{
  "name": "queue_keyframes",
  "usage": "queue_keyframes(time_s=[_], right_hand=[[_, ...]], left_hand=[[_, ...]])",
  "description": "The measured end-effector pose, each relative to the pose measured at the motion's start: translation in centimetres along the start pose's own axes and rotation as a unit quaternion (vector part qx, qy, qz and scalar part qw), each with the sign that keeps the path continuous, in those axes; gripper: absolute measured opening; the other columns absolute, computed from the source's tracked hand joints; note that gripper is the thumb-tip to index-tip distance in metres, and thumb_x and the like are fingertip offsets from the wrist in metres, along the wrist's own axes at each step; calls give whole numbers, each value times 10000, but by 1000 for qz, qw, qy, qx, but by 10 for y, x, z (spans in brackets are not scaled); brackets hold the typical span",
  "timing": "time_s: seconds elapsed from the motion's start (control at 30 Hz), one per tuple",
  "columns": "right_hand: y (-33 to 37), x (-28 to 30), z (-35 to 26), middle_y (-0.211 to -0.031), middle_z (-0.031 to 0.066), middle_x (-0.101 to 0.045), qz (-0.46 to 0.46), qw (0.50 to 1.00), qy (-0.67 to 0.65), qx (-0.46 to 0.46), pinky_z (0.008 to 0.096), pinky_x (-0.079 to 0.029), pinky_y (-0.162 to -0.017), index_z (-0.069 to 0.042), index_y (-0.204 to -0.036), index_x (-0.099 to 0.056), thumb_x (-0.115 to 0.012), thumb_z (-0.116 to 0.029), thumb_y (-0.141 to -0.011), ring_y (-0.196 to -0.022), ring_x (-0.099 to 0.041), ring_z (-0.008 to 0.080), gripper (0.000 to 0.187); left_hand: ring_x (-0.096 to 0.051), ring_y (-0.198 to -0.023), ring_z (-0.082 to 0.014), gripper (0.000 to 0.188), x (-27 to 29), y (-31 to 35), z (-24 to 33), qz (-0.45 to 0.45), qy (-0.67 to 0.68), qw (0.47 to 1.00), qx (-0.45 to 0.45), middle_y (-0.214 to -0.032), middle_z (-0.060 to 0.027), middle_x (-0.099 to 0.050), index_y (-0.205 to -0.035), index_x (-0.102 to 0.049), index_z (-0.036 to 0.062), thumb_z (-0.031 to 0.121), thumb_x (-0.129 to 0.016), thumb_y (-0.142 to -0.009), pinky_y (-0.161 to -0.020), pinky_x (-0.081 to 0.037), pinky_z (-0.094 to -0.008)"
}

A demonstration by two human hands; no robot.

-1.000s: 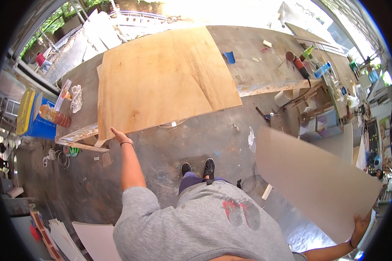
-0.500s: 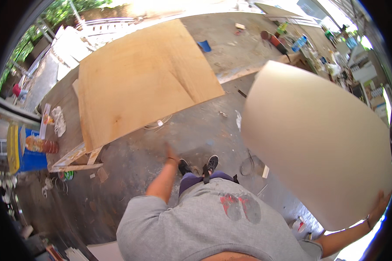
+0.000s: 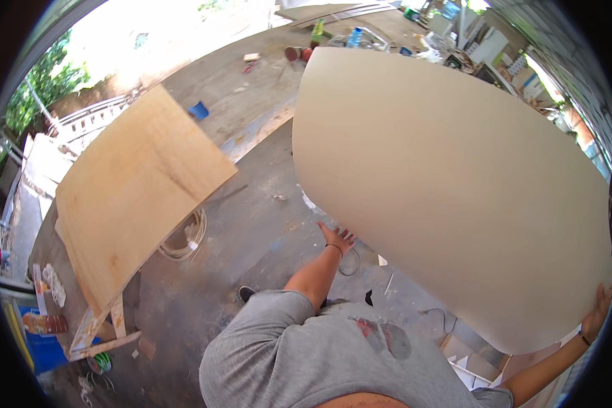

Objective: The person picks up a light wood panel, places it on a workbench, then aligns a separate white sheet over it. The person then wipes the surface of the white sheet using a cloth and moves the panel aside.

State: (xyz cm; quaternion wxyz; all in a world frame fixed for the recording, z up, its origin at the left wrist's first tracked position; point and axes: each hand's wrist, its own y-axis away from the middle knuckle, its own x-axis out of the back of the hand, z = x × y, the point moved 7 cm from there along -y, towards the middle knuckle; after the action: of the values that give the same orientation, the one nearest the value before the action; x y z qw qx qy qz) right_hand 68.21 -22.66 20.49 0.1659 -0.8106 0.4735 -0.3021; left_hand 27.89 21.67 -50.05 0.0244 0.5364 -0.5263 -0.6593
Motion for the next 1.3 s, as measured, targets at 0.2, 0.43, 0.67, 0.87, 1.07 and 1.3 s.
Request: queue_keyframes(time_s=[0.2,0.43,0.67,0.87,1.07,1.3], right_hand=[[47,-95,-31,-1234,78,-479,-39,993,104,45,310,-334,-964,-9,-1296,-414,-582,-128,-830,-1146,-435,168,509],[57,-344,-66,-1155,68,-529,-238,950,129,153,286,-402,-892,4,-1276,-418,-601,-59,-794,-1066,-486,142,519],[47,-364,-84,-977,69,-607,-328,935,67,120,278,-448,-800,-3,-1130,-514,-602,-24,-747,-899,-564,127,394],[10,-292,-105,-1142,108,-565,-315,940,-129,3,294,-456,-871,-2,-1286,-402,-583,-15,-818,-995,-570,163,502],[28,-174,-101,-1113,119,-568,-160,982,25,93,330,-446,-879,-14,-1163,-489,-575,-88,-809,-1012,-560,197,372],[32,-26,9,-1349,118,-412,50,996,-67,2,337,-280,-1068,17,-1317,-391,-508,-102,-878,-1268,-364,205,470]], left_hand=[[-244,-1310,-404,1147,4,-16,-80,-7,-22,998,53,-1417,-152,-292,-1431,-118,90,893,-274,-627,-1069,-86,-541],[-310,-1297,-360,971,65,-25,-69,12,-61,996,66,-1413,-151,-312,-1420,-133,138,819,-221,-734,-1053,-161,-539],[-271,-1318,-366,1029,140,5,-79,49,-218,957,183,-1455,-169,-228,-1448,10,139,828,-205,-716,-1056,-168,-531],[-207,-1337,-393,1104,166,13,-75,106,-199,945,237,-1468,-187,-183,-1444,24,111,869,-195,-671,-1063,-152,-527],[-191,-1343,-343,1039,64,-22,-68,-75,-2,992,103,-1471,-142,-209,-1435,-150,132,845,-272,-689,-1066,-154,-536],[-379,-1237,-270,825,-88,23,39,-256,-148,915,-276,-1365,-79,-404,-1341,-372,101,727,-328,-806,-1010,-329,-434]])
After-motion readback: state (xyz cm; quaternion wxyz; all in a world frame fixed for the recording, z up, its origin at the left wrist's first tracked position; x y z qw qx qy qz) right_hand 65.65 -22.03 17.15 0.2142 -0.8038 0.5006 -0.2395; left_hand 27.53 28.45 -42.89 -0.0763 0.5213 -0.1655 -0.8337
